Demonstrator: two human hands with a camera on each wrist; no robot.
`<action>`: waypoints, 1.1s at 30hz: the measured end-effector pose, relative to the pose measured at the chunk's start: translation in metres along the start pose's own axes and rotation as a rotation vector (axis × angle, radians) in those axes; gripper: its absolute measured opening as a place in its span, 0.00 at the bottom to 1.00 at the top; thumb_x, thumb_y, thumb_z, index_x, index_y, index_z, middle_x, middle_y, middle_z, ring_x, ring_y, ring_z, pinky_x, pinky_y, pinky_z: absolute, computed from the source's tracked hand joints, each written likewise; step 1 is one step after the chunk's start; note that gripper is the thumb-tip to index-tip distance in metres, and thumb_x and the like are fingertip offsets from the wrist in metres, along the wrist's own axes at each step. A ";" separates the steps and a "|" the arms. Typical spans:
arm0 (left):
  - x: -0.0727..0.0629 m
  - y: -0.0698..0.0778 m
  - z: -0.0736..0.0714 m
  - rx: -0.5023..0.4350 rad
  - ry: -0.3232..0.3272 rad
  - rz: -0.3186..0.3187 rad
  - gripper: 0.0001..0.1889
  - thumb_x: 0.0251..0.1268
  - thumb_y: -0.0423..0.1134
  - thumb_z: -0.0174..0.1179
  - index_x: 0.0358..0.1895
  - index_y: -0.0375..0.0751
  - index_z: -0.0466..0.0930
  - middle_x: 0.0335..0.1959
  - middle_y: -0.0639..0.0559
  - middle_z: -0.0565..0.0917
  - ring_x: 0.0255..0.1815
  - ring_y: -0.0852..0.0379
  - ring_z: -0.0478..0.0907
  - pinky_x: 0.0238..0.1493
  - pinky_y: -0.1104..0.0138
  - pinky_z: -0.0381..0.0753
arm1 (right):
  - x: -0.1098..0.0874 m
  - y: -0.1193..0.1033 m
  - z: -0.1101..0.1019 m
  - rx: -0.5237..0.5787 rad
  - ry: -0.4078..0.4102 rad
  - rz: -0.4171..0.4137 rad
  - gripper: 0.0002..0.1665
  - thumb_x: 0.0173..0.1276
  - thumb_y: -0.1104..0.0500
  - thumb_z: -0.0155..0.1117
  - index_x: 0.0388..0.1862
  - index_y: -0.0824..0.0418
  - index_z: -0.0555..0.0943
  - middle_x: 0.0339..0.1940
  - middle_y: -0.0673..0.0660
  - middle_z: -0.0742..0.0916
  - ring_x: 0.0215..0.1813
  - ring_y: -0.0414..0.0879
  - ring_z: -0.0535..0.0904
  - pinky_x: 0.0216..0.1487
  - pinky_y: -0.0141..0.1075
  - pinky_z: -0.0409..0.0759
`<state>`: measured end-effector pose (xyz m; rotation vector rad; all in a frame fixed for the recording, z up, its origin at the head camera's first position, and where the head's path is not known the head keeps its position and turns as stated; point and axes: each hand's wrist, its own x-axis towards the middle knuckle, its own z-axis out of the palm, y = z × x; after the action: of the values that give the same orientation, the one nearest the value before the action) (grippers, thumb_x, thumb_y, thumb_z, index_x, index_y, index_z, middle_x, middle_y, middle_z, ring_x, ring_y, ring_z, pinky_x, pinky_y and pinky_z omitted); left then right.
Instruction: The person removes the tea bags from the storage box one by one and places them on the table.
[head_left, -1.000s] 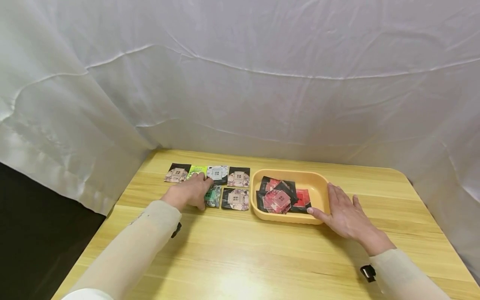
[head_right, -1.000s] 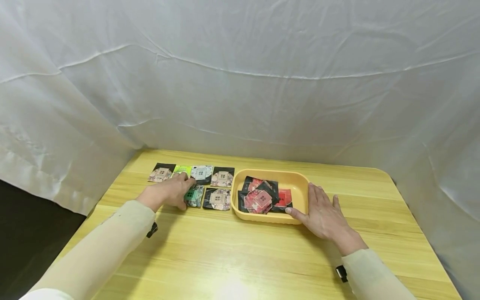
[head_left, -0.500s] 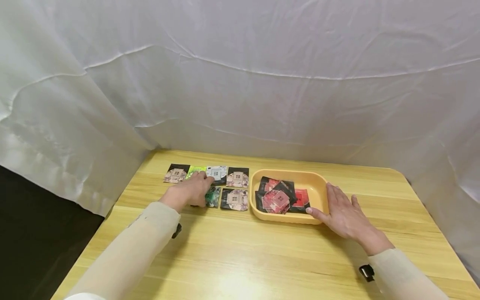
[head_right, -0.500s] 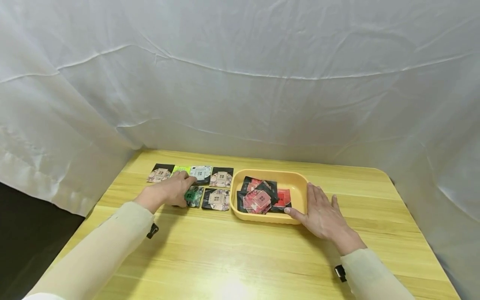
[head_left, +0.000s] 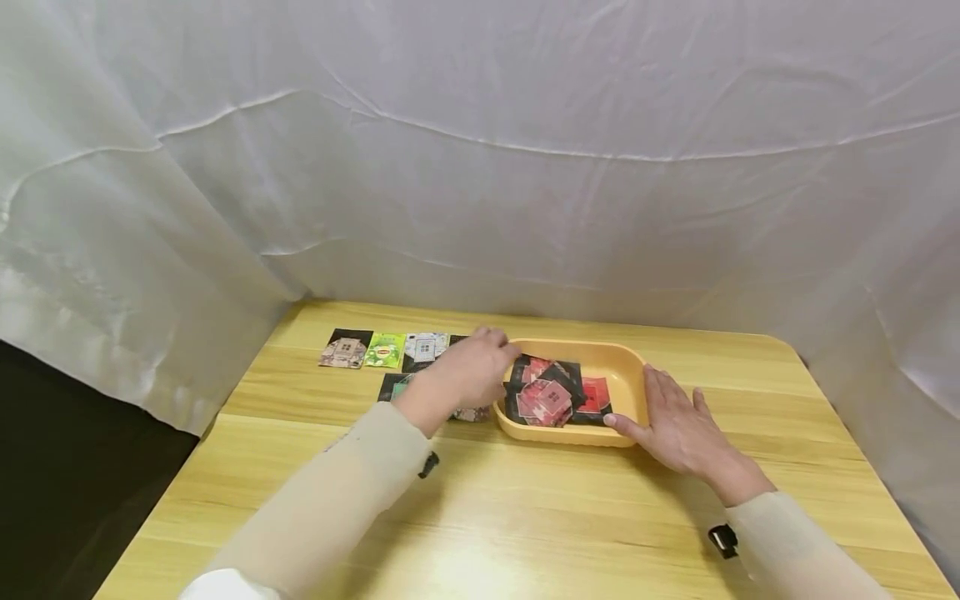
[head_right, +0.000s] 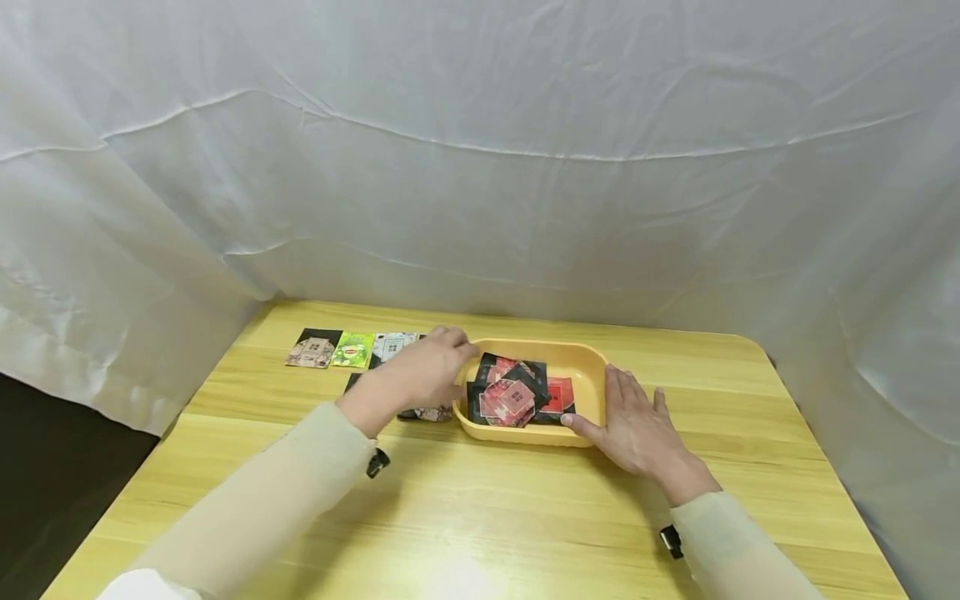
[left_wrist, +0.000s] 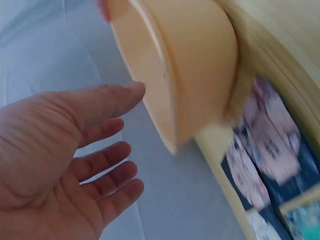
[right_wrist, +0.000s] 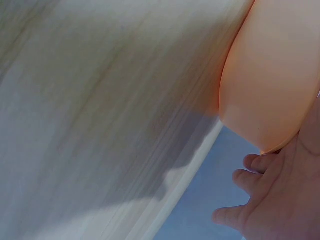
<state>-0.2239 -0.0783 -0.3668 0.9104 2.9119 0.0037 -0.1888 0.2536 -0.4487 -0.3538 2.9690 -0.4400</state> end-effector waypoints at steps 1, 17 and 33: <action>0.004 0.006 0.001 0.019 -0.020 0.020 0.38 0.66 0.47 0.74 0.77 0.43 0.71 0.72 0.43 0.75 0.74 0.45 0.71 0.76 0.57 0.75 | 0.000 0.000 0.000 0.000 0.000 0.000 0.69 0.75 0.21 0.48 0.86 0.72 0.37 0.85 0.78 0.52 0.84 0.76 0.48 0.78 0.78 0.38; 0.056 0.052 0.037 0.214 -0.212 0.136 0.32 0.81 0.43 0.55 0.84 0.51 0.61 0.86 0.53 0.60 0.86 0.50 0.55 0.85 0.60 0.59 | 0.000 0.000 0.001 -0.004 0.011 0.004 0.69 0.74 0.21 0.47 0.86 0.71 0.38 0.85 0.78 0.53 0.84 0.76 0.49 0.78 0.79 0.40; 0.061 0.052 0.040 0.116 -0.226 0.012 0.47 0.71 0.60 0.66 0.86 0.48 0.55 0.83 0.47 0.65 0.83 0.48 0.62 0.82 0.58 0.66 | -0.001 -0.001 0.000 -0.010 0.007 0.000 0.68 0.75 0.21 0.46 0.86 0.71 0.37 0.85 0.78 0.52 0.84 0.76 0.48 0.78 0.78 0.39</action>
<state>-0.2407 -0.0017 -0.4103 0.8817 2.7202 -0.2525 -0.1874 0.2533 -0.4484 -0.3546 2.9786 -0.4280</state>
